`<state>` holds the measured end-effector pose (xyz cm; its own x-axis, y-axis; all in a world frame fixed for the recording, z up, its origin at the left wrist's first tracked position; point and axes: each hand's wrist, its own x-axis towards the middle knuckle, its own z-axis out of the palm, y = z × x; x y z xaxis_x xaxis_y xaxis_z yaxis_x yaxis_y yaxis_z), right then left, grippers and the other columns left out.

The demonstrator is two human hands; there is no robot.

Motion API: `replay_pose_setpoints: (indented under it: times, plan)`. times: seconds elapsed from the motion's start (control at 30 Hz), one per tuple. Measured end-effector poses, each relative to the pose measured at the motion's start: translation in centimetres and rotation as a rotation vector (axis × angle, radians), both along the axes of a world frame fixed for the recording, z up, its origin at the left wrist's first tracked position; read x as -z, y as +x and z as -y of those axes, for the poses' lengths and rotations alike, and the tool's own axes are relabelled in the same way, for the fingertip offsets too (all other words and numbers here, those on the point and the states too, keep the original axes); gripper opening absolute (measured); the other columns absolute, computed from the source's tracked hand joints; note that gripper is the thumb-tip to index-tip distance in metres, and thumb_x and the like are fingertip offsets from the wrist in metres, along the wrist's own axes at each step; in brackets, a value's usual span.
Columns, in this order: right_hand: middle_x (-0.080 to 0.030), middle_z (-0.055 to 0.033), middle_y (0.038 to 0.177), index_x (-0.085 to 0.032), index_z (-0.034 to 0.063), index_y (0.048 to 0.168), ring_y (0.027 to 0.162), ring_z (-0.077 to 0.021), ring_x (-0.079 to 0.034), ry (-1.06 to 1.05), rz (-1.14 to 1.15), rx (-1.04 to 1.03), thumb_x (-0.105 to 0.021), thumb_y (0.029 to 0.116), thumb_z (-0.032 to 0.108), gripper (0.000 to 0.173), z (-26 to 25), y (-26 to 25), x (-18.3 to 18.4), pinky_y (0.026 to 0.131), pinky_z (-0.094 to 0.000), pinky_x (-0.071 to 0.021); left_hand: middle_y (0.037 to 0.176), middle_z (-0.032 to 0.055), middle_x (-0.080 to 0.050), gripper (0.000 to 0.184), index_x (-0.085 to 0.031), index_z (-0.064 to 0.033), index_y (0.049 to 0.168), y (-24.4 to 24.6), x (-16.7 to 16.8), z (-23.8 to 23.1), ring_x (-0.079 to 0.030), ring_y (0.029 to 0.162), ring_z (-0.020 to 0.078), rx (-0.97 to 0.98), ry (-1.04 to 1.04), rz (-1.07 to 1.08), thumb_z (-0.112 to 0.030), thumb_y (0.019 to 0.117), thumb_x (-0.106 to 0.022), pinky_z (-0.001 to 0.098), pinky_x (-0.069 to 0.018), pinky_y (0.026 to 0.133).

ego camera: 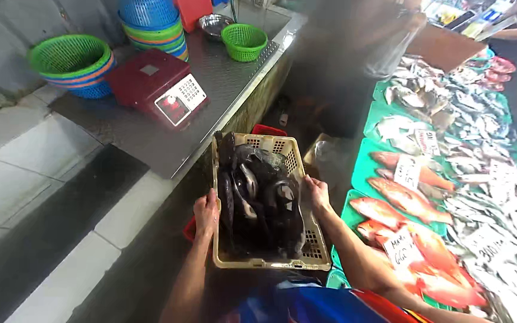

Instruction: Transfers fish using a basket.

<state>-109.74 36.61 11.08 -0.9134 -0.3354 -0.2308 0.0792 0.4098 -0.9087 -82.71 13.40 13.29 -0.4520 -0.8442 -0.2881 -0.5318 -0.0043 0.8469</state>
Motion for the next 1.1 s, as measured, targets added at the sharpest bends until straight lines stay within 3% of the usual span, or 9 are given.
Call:
replay_pose_setpoints:
  times: [0.1, 0.2, 0.3, 0.47, 0.53, 0.73, 0.9, 1.1]
  plan:
    - [-0.063, -0.0033, 0.068, -0.069, 0.0049, 0.082, 0.061, -0.0147, -0.061, 0.021, -0.006, -0.043, -0.047, 0.1086, 0.034, 0.045, -1.2, 3.3, 1.7, 0.060, -0.0389, -0.0535, 0.065, 0.0077, -0.055, 0.056, -0.063, -0.0010, 0.076, 2.3, 1.8, -0.8, -0.057, 0.063, 0.0216, 0.009, -0.016, 0.067, -0.038, 0.1105, -0.039, 0.0451, -0.0495, 0.065]
    - [-0.066, -0.0051, 0.070, -0.070, 0.0061, 0.084, 0.063, -0.0173, -0.065, 0.034, 0.002, -0.086, -0.047, 0.1078, 0.038, 0.045, -1.6, 4.3, 2.7, 0.062, -0.0423, -0.0572, 0.065, 0.0089, -0.055, 0.058, -0.064, 0.0002, 0.077, 3.5, 3.3, -1.5, -0.056, 0.063, 0.0226, -0.007, -0.008, 0.101, -0.040, 0.1107, -0.039, 0.0461, -0.0493, 0.064]
    - [-0.066, -0.0049, 0.069, -0.070, 0.0071, 0.082, 0.064, -0.0177, -0.065, 0.073, -0.016, -0.085, -0.048, 0.1069, 0.040, 0.047, -1.8, 3.4, 3.7, 0.064, -0.0438, -0.0563, 0.062, 0.0063, -0.052, 0.057, -0.062, -0.0012, 0.074, 3.5, 3.5, -2.0, -0.054, 0.059, 0.0198, -0.019, -0.002, 0.073, -0.039, 0.1106, -0.039, 0.0433, -0.0481, 0.061]
    - [-0.058, -0.0006, 0.062, -0.065, 0.0077, 0.075, 0.057, -0.0123, -0.058, 0.035, -0.141, -0.110, -0.048, 0.1075, 0.034, 0.045, -1.1, 2.8, 2.0, 0.057, -0.0369, -0.0517, 0.062, 0.0027, -0.051, 0.051, -0.062, -0.0030, 0.075, 2.7, 2.8, -1.6, -0.053, 0.058, 0.0157, -0.044, -0.002, -0.025, -0.034, 0.1102, -0.041, 0.0385, -0.0481, 0.060]
    - [-0.059, -0.0005, 0.062, -0.066, 0.0076, 0.075, 0.056, -0.0120, -0.058, 0.025, -0.152, -0.084, -0.048, 0.1076, 0.033, 0.045, -0.9, 2.6, 1.1, 0.057, -0.0370, -0.0518, 0.058, -0.0009, -0.048, 0.050, -0.060, -0.0064, 0.072, 2.5, 2.1, -1.4, -0.050, 0.052, 0.0123, -0.040, -0.016, -0.069, -0.033, 0.1101, -0.041, 0.0344, -0.0456, 0.055]
    - [-0.061, 0.0003, 0.062, -0.065, 0.0080, 0.074, 0.055, -0.0106, -0.059, -0.051, -0.122, 0.030, -0.047, 0.1089, 0.033, 0.047, -1.7, 2.8, 1.1, 0.055, -0.0343, -0.0519, 0.057, -0.0029, -0.048, 0.048, -0.061, -0.0076, 0.072, 1.2, 0.7, -0.7, -0.049, 0.051, 0.0101, 0.034, -0.078, -0.185, -0.030, 0.1094, -0.041, 0.0321, -0.0450, 0.054]
    - [-0.061, -0.0004, 0.062, -0.066, 0.0080, 0.074, 0.056, -0.0114, -0.059, -0.023, -0.073, 0.116, -0.049, 0.1080, 0.033, 0.045, -4.0, 2.0, 2.4, 0.056, -0.0361, -0.0513, 0.057, 0.0004, -0.049, 0.052, -0.061, -0.0066, 0.072, -2.4, 2.5, -0.2, -0.050, 0.052, 0.0140, 0.112, -0.029, -0.066, -0.036, 0.1099, -0.042, 0.0362, -0.0451, 0.054]
    - [-0.060, -0.0033, 0.064, -0.067, 0.0078, 0.075, 0.059, -0.0165, -0.059, 0.148, 0.016, 0.175, -0.049, 0.1069, 0.040, 0.049, -4.9, -5.8, 5.4, 0.060, -0.0429, -0.0510, 0.061, 0.0032, -0.050, 0.053, -0.062, -0.0047, 0.074, -11.7, 6.7, 0.7, -0.051, 0.057, 0.0169, 0.198, 0.047, 0.051, -0.037, 0.1102, -0.041, 0.0401, -0.0461, 0.059]
